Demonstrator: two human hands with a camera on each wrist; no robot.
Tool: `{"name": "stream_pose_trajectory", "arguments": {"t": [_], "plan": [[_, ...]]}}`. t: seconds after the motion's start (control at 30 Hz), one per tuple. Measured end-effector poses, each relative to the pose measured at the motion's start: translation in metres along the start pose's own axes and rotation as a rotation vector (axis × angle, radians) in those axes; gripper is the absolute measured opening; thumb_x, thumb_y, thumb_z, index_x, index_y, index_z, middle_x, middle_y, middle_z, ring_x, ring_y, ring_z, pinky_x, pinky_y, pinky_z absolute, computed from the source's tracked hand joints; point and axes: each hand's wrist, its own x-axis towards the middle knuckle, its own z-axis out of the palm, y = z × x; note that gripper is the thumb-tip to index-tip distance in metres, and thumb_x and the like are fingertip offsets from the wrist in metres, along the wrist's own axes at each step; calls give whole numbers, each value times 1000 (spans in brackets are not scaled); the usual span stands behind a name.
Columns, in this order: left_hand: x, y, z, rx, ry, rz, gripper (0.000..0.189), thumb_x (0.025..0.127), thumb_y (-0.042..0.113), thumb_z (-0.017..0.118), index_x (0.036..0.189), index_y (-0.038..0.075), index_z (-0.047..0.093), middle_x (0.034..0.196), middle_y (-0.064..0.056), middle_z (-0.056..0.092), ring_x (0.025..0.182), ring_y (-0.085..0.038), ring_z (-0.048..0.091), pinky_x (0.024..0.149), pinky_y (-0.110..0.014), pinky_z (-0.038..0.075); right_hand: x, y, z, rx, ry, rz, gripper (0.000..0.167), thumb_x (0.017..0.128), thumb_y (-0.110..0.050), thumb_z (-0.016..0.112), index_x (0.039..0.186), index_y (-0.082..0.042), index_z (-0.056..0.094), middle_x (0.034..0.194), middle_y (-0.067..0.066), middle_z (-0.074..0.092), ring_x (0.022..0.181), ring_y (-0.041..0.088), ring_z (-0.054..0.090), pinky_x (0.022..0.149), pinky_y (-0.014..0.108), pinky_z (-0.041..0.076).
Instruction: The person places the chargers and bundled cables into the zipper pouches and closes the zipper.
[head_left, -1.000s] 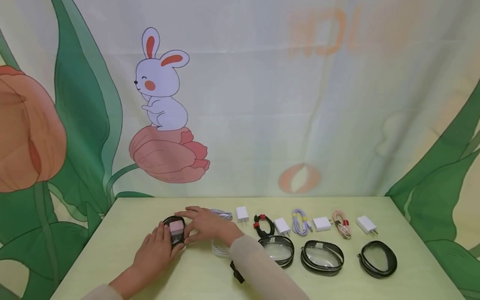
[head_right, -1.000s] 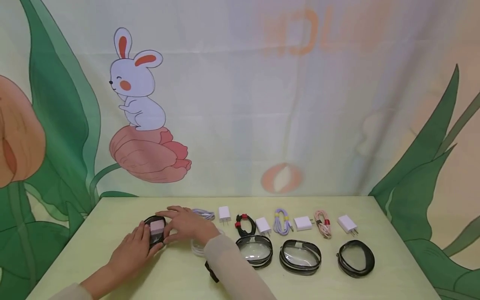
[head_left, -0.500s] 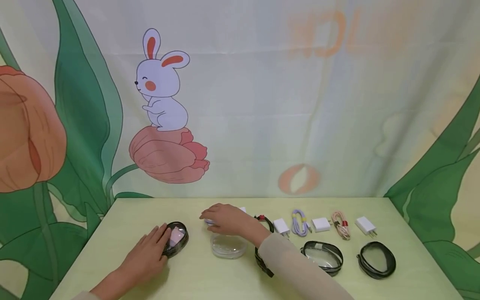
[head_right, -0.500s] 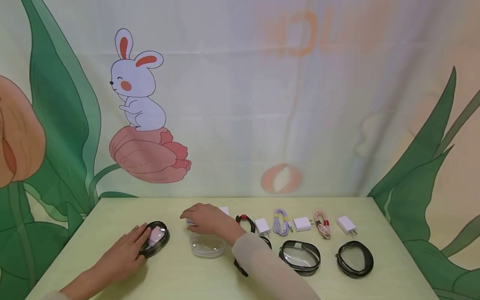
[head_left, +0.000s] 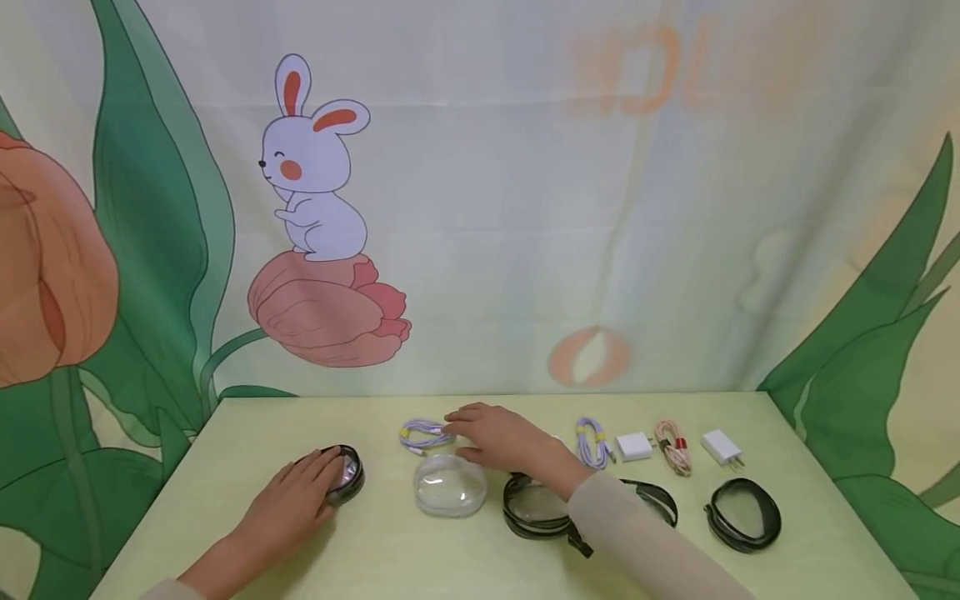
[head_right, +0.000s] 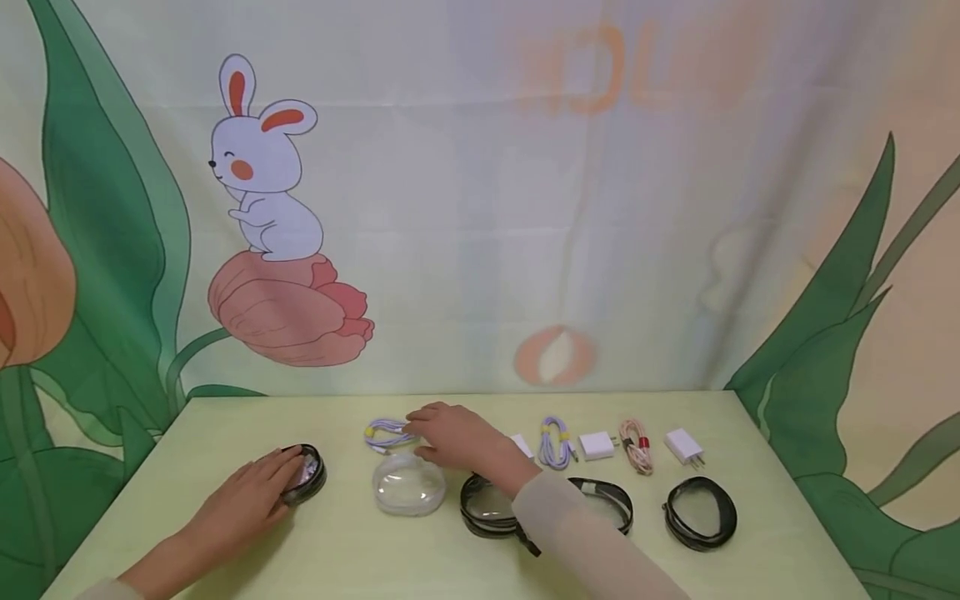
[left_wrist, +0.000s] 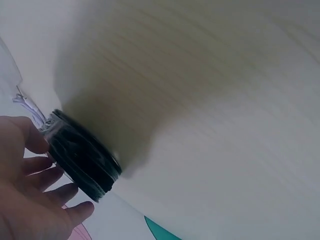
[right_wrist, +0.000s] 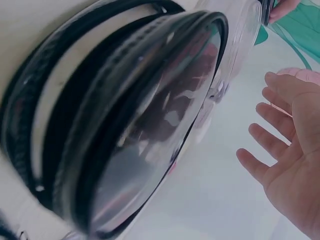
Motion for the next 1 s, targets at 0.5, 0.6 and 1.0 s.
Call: {"name": "stream_pose_trajectory", "arguments": {"t": [0.5, 0.6, 1.0], "plan": [[38, 58, -4, -95, 98, 274, 52, 90, 16, 68, 139, 2, 56, 148, -20, 50, 134, -38, 50, 111, -54, 41, -31, 20, 1, 34, 11, 66, 37, 102, -27, 63, 138, -18, 64, 150, 7, 53, 136, 26, 50, 107, 41, 47], [51, 69, 0, -120, 91, 369, 57, 90, 16, 68, 144, 4, 52, 152, -20, 45, 137, -36, 48, 112, -52, 41, -37, 23, 2, 32, 22, 74, 36, 102, -26, 64, 137, -19, 65, 149, 8, 54, 135, 26, 52, 106, 41, 48], [72, 84, 17, -123, 9, 504, 72, 85, 3, 65, 153, 12, 42, 157, -17, 40, 141, -38, 42, 112, -54, 40, -47, 26, 4, 42, 22, 80, 35, 102, -22, 63, 137, -19, 64, 149, 10, 53, 136, 28, 51, 107, 44, 47]]}}
